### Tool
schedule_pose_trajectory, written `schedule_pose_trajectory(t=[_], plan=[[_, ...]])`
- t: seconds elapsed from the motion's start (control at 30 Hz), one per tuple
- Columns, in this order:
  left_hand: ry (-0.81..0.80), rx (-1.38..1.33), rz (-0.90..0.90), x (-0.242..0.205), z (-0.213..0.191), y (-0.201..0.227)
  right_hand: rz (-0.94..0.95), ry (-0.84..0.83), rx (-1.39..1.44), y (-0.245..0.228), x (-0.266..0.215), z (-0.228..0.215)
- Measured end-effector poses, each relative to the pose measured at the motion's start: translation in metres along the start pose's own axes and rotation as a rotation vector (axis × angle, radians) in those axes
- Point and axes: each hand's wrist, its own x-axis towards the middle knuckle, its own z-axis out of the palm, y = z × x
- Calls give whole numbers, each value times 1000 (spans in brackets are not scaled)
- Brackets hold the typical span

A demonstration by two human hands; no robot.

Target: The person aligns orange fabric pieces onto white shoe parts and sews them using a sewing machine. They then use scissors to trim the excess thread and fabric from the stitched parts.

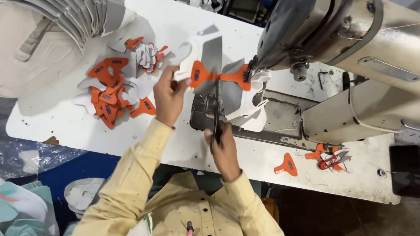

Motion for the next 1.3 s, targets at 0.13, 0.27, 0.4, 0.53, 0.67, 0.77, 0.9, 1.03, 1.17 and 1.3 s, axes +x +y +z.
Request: schedule_pose_trajectory(t=[0.13, 0.27, 0.4, 0.53, 0.67, 0.77, 0.9, 1.03, 1.17, 1.3], plan=[[0, -173, -25, -12, 1, 0, 85, 58, -39, -14, 32, 16], [16, -239, -15, -12, 0, -18, 145, 175, 157, -17, 32, 20], [62, -176, 127, 9, -16, -9, 333, 120, 303, 6, 21, 14], [-93, -283, 267, 40, -2, 71, 271, 40, -43, 37, 10, 7], [-284, -173, 83, 20, 43, -6, -150, 102, -299, 3, -2, -16], [-391, -278, -283, 8, 73, 0, -394, 281, -374, -40, -7, -43], [-447, -481, -405, 6, 84, 38, -621, 390, -615, -116, 23, -78], [-498, -502, -320, 13, 81, 45, -651, 289, -702, -72, 28, -80], [-464, -473, -267, 3, 85, 43, -473, 279, -566, -57, 21, -73], [-378, -478, -220, 2, 90, 56, -436, 300, -590, -66, 24, -78]])
